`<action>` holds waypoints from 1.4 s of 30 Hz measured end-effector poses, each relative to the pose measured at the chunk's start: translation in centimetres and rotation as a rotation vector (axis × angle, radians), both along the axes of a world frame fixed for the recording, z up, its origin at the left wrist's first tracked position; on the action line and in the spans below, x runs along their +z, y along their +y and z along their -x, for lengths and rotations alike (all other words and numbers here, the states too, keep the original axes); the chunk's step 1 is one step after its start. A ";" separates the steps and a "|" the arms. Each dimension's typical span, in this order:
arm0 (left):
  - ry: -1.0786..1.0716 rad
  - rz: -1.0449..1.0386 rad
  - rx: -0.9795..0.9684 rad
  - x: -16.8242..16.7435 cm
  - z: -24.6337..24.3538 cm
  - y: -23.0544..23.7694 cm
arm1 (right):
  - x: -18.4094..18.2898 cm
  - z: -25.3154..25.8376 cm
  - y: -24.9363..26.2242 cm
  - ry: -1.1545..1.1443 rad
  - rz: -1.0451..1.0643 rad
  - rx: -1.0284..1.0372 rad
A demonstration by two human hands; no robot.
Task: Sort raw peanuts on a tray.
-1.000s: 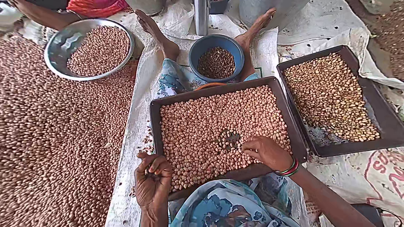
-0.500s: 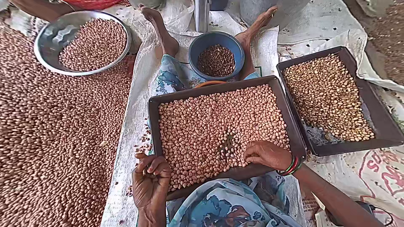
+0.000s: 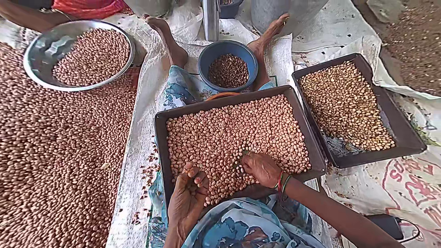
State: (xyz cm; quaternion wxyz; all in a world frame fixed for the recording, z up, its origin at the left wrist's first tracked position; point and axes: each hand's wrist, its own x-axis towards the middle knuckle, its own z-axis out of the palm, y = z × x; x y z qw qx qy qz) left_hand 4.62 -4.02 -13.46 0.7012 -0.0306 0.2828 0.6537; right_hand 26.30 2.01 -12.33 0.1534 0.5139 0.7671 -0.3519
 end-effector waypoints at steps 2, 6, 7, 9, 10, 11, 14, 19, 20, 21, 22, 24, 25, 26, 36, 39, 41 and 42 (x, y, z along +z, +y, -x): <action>0.198 0.135 -0.069 0.6 -1.3 0.5 | 1.0 -1.5 0.6 0.220 -0.063 -0.155; 0.188 0.201 -0.295 0.3 -4.2 1.4 | 3.1 -4.1 1.1 0.878 0.000 -0.342; 0.148 0.207 -0.335 0.1 -4.9 1.7 | 3.5 -4.9 1.4 0.913 -0.021 -0.349; 0.097 0.227 -0.361 0.2 -6.0 1.9 | 3.9 -6.9 1.8 0.780 -0.143 -0.338; 0.074 0.204 -0.366 0.3 -6.0 1.9 | 3.9 -8.0 1.8 0.646 -0.160 -0.280; 0.040 0.172 -0.360 0.4 -5.7 1.9 | 3.9 -8.8 1.7 0.497 -0.110 -0.186; -0.109 0.099 -0.252 0.2 -3.6 1.8 | 2.5 -7.8 0.6 0.188 0.226 0.143; -0.231 -0.045 -0.028 -0.8 -0.4 1.4 | 0.1 -3.6 -0.6 0.148 -0.108 -0.102; -0.202 -0.071 0.000 -0.7 0.2 1.2 | 0.0 -3.4 0.1 0.131 -0.255 -0.177; -0.169 -0.085 0.026 -0.5 0.8 1.0 | -0.2 -3.6 0.8 0.118 -0.408 -0.234; -0.150 -0.107 0.052 -0.4 1.4 0.8 | -0.3 -4.0 1.4 0.127 -0.534 -0.261; -0.129 -0.132 0.102 -0.4 2.5 0.3 | 0.3 -4.4 1.8 0.185 -0.521 -0.265; -0.121 -0.150 0.119 -0.4 3.0 0.0 | 0.6 -4.3 1.6 0.199 -0.430 -0.243; -0.120 -0.157 0.135 -0.4 3.4 -0.1 | 0.7 -3.9 1.4 0.198 -0.334 -0.210; -0.191 -0.197 0.161 -0.6 4.0 -0.5 | -2.0 0.9 -0.1 0.061 -0.369 0.094; -0.191 -0.194 0.161 -0.6 4.1 -0.6 | -1.0 -0.4 0.1 0.146 -0.210 0.023; -0.175 -0.167 0.174 -0.6 4.0 -0.6 | -1.3 -0.7 -0.7 0.171 -0.201 0.071; -0.166 -0.157 0.177 -0.6 4.0 -0.5 | -1.6 -0.5 -1.2 0.148 -0.205 0.106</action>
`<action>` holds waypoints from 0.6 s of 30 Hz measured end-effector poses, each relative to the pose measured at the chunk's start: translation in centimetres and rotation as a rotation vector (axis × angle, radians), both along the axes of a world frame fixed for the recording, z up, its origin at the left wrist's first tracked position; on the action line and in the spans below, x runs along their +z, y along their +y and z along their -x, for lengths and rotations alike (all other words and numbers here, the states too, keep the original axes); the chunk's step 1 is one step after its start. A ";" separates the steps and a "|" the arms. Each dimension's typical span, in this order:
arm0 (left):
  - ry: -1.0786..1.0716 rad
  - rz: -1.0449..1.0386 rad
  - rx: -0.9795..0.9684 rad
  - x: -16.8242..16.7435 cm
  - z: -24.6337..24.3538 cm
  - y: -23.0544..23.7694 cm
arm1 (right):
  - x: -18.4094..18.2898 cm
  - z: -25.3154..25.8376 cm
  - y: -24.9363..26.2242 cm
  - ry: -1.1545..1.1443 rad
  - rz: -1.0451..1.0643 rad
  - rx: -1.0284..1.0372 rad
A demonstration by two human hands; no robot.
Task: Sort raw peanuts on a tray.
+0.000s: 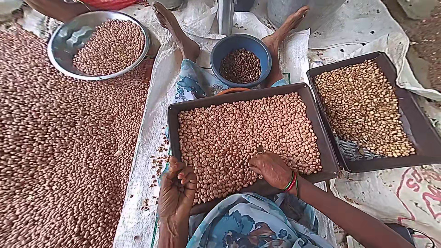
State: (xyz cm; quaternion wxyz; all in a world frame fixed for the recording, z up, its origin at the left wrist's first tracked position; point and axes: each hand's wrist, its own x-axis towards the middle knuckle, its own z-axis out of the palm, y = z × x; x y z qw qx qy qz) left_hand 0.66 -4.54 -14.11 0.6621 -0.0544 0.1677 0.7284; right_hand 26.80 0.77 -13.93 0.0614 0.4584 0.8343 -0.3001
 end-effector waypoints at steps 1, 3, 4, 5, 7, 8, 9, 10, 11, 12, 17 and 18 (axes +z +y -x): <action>0.006 0.010 0.001 -0.1 -0.1 0.1 | -0.4 0.2 -0.5 -0.026 -0.020 0.025; 0.008 0.017 -0.004 -0.1 -0.4 0.4 | -0.5 0.1 -0.7 -0.062 -0.012 0.027; 0.005 0.012 -0.009 -0.1 -0.5 0.4 | 0.0 -0.3 -0.4 -0.077 0.044 -0.009; 0.000 0.008 -0.012 0.1 -0.5 0.5 | 0.7 -1.3 0.0 -0.076 0.055 -0.084; -0.025 -0.008 -0.015 0.2 -0.4 0.5 | 2.3 -5.1 0.5 -0.027 -0.180 -0.361; -0.030 -0.007 -0.011 0.1 -0.3 0.4 | 3.1 -7.7 0.8 -0.036 -0.360 -0.514; -0.031 -0.008 -0.010 0.0 -0.2 0.2 | 4.4 -10.1 1.0 -0.083 -0.441 -0.654; -0.034 -0.013 -0.010 -0.1 0.0 0.2 | 5.5 -12.0 1.0 -0.127 -0.462 -0.751; -0.029 -0.008 -0.008 -0.2 0.2 0.2 | 5.9 -13.5 0.7 -0.146 -0.456 -0.785; -0.019 0.002 -0.005 -0.3 0.3 0.4 | 5.8 -14.2 0.4 -0.169 -0.419 -0.769; -0.041 -0.013 -0.018 -0.4 0.1 0.8 | 3.2 -6.9 -0.1 -0.576 0.148 -0.695; -0.053 -0.023 -0.020 -0.3 0.1 0.7 | 2.9 -5.3 -0.1 -0.545 0.212 -0.667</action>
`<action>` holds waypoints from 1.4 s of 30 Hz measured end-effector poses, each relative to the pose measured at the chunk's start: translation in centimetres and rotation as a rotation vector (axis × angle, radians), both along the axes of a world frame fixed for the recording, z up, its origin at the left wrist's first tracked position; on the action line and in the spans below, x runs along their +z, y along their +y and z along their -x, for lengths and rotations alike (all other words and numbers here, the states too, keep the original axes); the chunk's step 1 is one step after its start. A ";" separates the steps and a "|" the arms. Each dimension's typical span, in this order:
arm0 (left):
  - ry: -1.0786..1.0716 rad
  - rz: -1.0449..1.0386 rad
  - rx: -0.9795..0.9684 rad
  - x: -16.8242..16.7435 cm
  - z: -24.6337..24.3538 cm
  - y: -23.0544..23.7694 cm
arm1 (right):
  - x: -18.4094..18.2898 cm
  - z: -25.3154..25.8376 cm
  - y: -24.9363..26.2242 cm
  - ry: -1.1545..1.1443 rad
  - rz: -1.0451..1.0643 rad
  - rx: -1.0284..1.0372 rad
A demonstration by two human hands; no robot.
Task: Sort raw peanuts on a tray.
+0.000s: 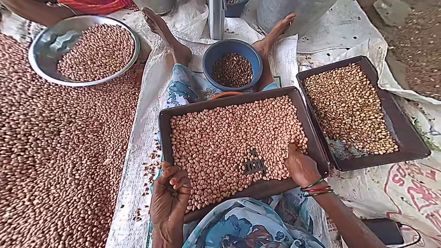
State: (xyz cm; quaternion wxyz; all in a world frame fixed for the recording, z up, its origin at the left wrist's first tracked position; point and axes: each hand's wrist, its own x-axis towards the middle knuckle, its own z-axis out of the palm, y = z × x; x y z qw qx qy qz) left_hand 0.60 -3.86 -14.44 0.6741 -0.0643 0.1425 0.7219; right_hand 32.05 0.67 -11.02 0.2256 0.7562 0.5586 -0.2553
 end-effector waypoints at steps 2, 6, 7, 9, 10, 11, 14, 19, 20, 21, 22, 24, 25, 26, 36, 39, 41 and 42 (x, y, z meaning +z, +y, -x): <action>-0.006 -0.017 -0.008 0.1 0.0 -0.2 | -0.3 1.8 -0.5 0.362 -0.022 0.063; 0.032 -0.055 -0.012 0.6 0.6 -0.7 | -1.9 1.4 0.3 1.087 -0.359 -0.070; 0.049 -0.055 0.003 0.8 0.9 -0.9 | -1.8 0.6 0.9 1.033 -0.507 -0.083; 0.080 -0.050 0.047 1.2 1.6 -1.3 | -1.6 -1.2 2.2 0.847 -0.694 -0.032; 0.083 -0.058 0.063 1.2 1.9 -1.4 | -1.4 -1.9 2.5 0.790 -0.702 0.013; 0.093 -0.069 0.082 1.1 2.2 -1.5 | -1.3 -2.2 2.6 0.766 -0.672 0.052; 0.081 -0.079 0.108 0.7 2.7 -1.7 | -1.7 -1.0 2.0 0.766 -0.491 0.170; 0.066 -0.058 0.120 1.0 1.8 -1.6 | -1.9 3.6 1.3 0.749 -0.278 0.422; 0.060 -0.055 0.112 1.1 1.7 -1.5 | -2.2 4.3 1.0 0.741 -0.280 0.473; 0.057 -0.052 0.100 1.1 1.5 -1.5 | -2.6 5.1 0.6 0.723 -0.297 0.525; 0.057 -0.044 0.089 1.2 1.4 -1.4 | -3.2 5.8 0.1 0.689 -0.333 0.578; 0.069 -0.042 0.067 1.1 1.3 -1.3 | -4.0 6.7 -0.5 0.605 -0.413 0.647; 0.077 -0.044 0.057 1.1 1.2 -1.2 | -3.7 6.6 -0.3 0.593 -0.394 0.630; 0.080 -0.047 0.046 1.1 1.1 -1.1 | -2.9 6.2 0.3 0.594 -0.327 0.580; 0.048 -0.048 -0.013 0.2 0.9 -0.6 | 2.4 -8.9 2.5 0.221 -0.791 -0.014; 0.040 -0.023 -0.016 0.1 0.6 -0.3 | 0.6 -4.9 3.2 0.197 -0.306 -0.035; 0.017 -0.037 -0.041 0.0 0.3 -0.1 | -0.9 -0.7 4.6 0.158 -0.157 -0.058; 0.006 -0.048 -0.052 0.2 0.0 0.0 | -1.1 1.4 5.1 0.172 -0.149 -0.034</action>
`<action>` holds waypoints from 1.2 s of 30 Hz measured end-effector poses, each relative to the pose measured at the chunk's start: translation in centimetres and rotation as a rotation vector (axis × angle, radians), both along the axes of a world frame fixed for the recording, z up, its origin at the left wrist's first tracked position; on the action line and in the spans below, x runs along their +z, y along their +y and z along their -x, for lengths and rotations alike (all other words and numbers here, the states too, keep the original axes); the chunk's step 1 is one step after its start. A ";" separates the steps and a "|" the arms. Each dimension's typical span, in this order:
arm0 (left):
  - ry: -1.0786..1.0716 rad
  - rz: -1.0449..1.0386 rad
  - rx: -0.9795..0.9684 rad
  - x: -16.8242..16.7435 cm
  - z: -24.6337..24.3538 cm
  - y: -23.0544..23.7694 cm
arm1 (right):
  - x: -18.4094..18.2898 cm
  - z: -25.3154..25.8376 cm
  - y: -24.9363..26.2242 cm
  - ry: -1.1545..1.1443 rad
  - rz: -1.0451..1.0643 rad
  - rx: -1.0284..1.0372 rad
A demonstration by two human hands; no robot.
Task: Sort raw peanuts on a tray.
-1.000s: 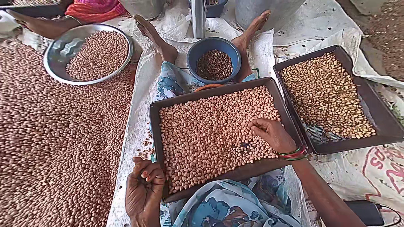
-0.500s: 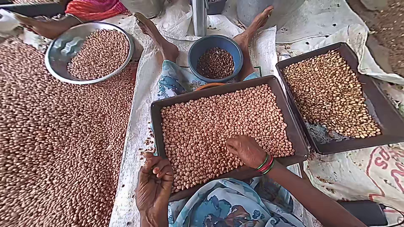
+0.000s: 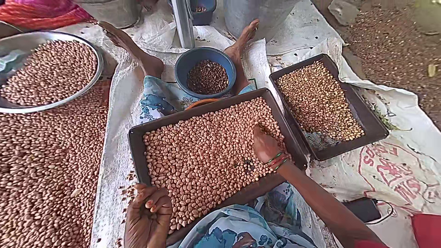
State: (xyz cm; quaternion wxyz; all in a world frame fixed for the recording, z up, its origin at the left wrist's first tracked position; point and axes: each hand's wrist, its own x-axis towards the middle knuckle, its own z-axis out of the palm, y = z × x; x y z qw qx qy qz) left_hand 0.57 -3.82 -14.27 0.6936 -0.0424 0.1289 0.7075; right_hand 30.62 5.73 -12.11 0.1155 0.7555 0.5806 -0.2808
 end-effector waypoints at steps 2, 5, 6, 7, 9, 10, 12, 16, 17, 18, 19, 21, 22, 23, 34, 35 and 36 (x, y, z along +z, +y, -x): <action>-0.021 -0.017 -0.018 0.3 -0.3 0.1 | 0.3 4.3 0.4 0.136 0.008 0.107; -0.021 -0.040 -0.035 0.4 -0.1 0.1 | 0.7 10.1 -0.8 0.377 0.037 0.369; -0.008 -0.041 -0.042 0.4 0.1 0.1 | 0.5 11.1 -1.5 0.493 0.027 0.436; 0.006 -0.042 -0.050 0.5 0.3 0.1 | 0.3 11.4 -2.1 0.615 0.015 0.481; 0.012 -0.040 -0.066 0.6 0.7 0.0 | 0.4 9.8 -2.6 0.794 -0.048 0.469; 0.015 -0.048 -0.061 0.7 0.9 -0.1 | 0.8 8.0 -2.4 0.773 -0.106 0.425; 0.033 -0.044 -0.031 0.7 1.1 -0.3 | 1.2 2.9 -1.3 0.526 -0.248 0.287; 0.092 -0.017 -0.008 0.2 0.4 0.0 | -0.4 -5.6 0.1 0.103 -0.470 0.165; 0.093 -0.014 -0.010 0.1 0.0 0.2 | -1.0 -6.5 0.0 0.063 -0.485 0.207; 0.097 -0.006 -0.010 0.2 -0.6 0.5 | -1.9 -6.9 -0.1 0.033 -0.508 0.263; 0.105 0.000 -0.015 0.4 -1.2 0.8 | -2.6 -7.1 -0.3 0.006 -0.537 0.315; 0.112 -0.002 -0.032 0.7 -2.2 1.2 | -3.0 -7.0 -0.5 -0.002 -0.531 0.359; 0.099 -0.006 -0.043 0.8 -2.5 1.4 | -2.6 -7.0 -0.4 0.029 -0.491 0.344; 0.087 -0.003 -0.052 0.9 -2.7 1.5 | -2.1 -7.2 -0.2 0.073 -0.454 0.315; 0.035 0.069 -0.058 0.4 -2.9 1.5 | -0.1 -11.9 -1.8 0.607 -0.849 -0.370; 0.046 0.076 -0.058 0.3 -3.0 1.6 | -0.8 -11.0 -2.0 0.548 -0.801 -0.247; 0.057 0.079 -0.061 0.2 -3.0 1.7 | -1.4 -9.8 -2.2 0.482 -0.741 -0.082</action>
